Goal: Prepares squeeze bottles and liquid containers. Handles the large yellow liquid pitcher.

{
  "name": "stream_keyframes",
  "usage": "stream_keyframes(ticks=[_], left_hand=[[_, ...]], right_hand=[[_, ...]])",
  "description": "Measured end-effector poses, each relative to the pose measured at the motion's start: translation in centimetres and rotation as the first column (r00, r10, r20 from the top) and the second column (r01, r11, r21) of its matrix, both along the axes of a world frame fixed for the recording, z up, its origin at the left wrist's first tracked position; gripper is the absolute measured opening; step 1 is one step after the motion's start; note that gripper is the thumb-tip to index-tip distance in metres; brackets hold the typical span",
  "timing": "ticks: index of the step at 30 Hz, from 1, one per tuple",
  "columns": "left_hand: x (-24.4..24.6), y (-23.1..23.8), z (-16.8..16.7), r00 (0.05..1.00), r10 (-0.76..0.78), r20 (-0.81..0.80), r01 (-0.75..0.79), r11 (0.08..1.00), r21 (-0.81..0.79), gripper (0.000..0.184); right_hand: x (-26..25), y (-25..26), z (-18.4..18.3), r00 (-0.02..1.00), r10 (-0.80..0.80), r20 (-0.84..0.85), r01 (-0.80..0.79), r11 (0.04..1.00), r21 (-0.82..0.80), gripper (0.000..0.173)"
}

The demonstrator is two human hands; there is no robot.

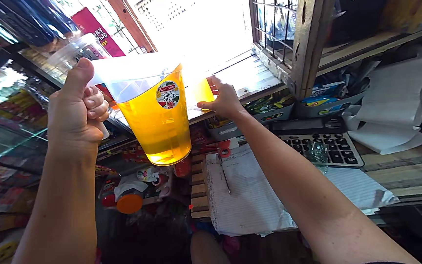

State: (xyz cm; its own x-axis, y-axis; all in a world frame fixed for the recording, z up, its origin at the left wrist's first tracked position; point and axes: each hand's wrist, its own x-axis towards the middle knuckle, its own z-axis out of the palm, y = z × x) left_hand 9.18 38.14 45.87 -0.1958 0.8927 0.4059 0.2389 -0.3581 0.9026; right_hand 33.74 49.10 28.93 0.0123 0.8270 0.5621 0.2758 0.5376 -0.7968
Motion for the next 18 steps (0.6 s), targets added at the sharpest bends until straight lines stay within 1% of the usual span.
stream_keyframes(ticks=[18], left_hand=[[-0.22, 0.21, 0.12, 1.000, -0.016, 0.003, 0.016, 1.000, -0.003, 0.043]], right_hand=[[0.03, 0.05, -0.06, 1.000, -0.009, 0.017, 0.008, 1.000, 0.018, 0.068]])
